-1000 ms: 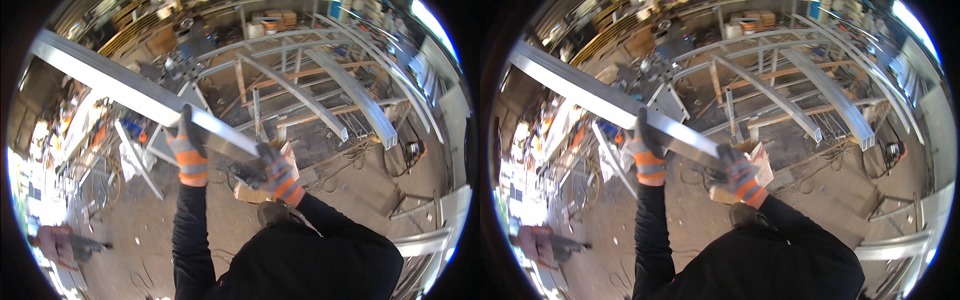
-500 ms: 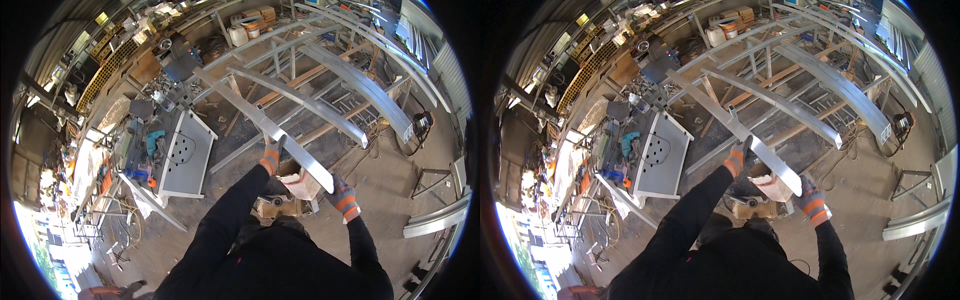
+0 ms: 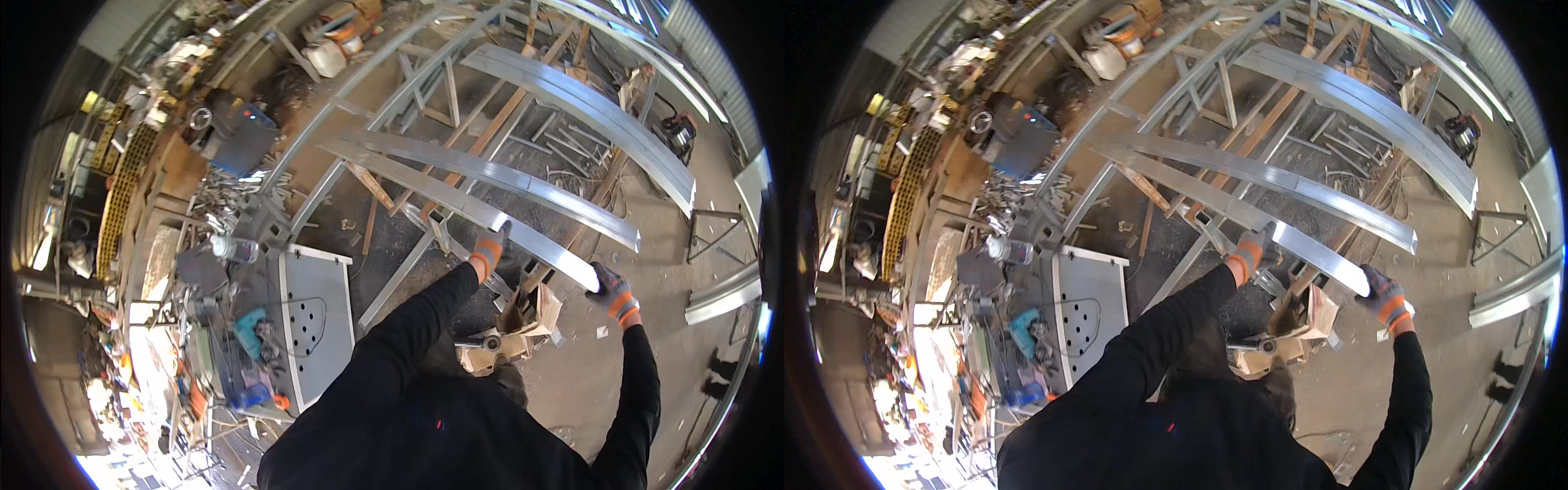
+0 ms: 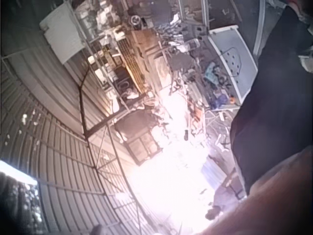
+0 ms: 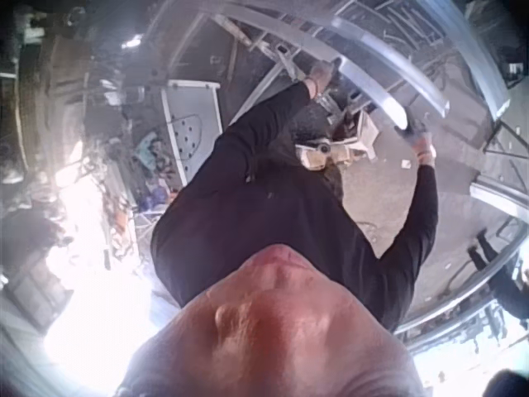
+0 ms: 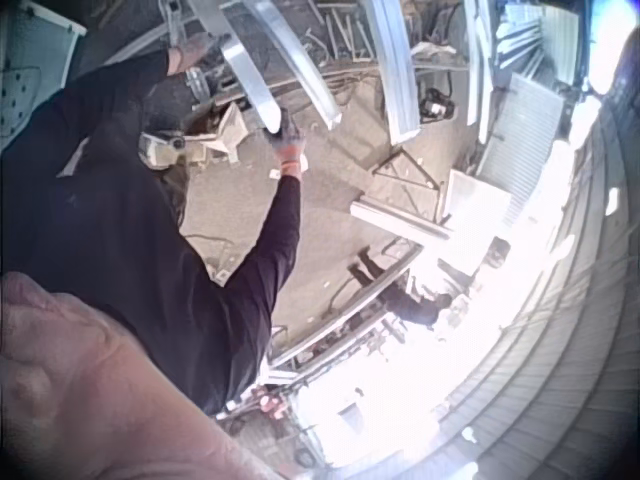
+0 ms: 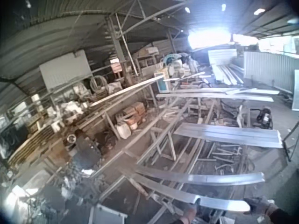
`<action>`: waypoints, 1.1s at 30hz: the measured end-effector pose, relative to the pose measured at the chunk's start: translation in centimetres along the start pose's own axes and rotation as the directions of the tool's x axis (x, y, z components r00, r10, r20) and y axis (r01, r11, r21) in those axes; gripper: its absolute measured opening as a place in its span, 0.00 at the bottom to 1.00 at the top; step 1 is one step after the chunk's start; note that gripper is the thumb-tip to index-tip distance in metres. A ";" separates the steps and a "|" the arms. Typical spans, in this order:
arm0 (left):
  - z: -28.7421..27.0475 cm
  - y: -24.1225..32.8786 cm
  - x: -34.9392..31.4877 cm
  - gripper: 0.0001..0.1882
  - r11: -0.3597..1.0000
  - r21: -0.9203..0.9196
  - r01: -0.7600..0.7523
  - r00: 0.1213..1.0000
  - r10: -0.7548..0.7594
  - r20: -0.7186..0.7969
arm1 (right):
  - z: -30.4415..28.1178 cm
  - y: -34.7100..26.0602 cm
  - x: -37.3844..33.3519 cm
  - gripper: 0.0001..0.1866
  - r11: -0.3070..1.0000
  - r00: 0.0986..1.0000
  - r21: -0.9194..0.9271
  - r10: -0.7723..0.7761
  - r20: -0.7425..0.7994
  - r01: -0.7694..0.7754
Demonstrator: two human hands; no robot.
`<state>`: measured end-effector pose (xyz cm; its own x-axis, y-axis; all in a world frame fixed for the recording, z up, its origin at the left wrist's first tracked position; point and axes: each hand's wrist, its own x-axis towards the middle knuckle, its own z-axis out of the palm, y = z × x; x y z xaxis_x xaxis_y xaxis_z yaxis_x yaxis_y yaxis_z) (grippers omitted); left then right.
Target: The person positions and welds metal frame components using a welding torch, then grinds the welded joints with an angle grinder. The person handles metal bars and a welding torch, performing welds and grinding operations on a metal frame structure.
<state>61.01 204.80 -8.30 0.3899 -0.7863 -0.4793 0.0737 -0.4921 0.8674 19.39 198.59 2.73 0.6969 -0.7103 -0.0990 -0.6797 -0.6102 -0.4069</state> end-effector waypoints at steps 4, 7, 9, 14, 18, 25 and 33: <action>-1.5 0.8 5.8 0.37 0.955 0.276 0.106 0.983 -0.144 0.118 | -1.2 0.2 4.0 0.48 0.982 0.985 -0.167 0.114 0.129 -0.092; 0.4 0.3 9.5 0.39 0.932 0.347 0.100 0.969 -0.170 0.177 | -1.3 0.7 6.4 0.45 0.911 0.961 -0.308 0.270 -0.050 -0.272; 1.3 -0.3 10.9 0.42 0.979 0.194 0.069 0.930 -0.134 0.343 | -0.5 1.0 7.9 0.38 0.837 0.923 -0.393 0.371 -0.103 -0.380; 1.2 -1.0 11.7 0.33 0.996 0.010 0.087 0.964 -0.086 0.251 | 2.3 -2.6 5.8 0.37 0.849 0.863 -0.291 0.311 -0.398 -0.441; -0.1 0.6 9.8 0.26 0.959 0.280 -0.033 0.989 -0.008 0.145 | 9.3 -10.9 -4.3 0.33 0.877 0.642 0.121 0.428 -0.637 -0.465; 2.6 0.2 -10.9 0.19 0.224 0.154 -0.962 0.243 0.455 0.857 | 39.0 -23.9 -21.9 0.38 -0.062 0.110 0.544 0.954 0.277 -0.837; 16.5 -3.3 -5.4 0.38 -0.363 -0.020 -0.931 -0.033 0.028 0.999 | 75.3 -20.5 -18.9 0.50 -0.573 -0.128 0.565 0.760 0.637 -0.594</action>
<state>43.58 204.50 -10.81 -0.9277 -0.3613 -0.0935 -0.3713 0.9188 0.1339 37.38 250.91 -55.50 -0.4602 -0.1494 -0.8752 0.1052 0.9696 -0.2208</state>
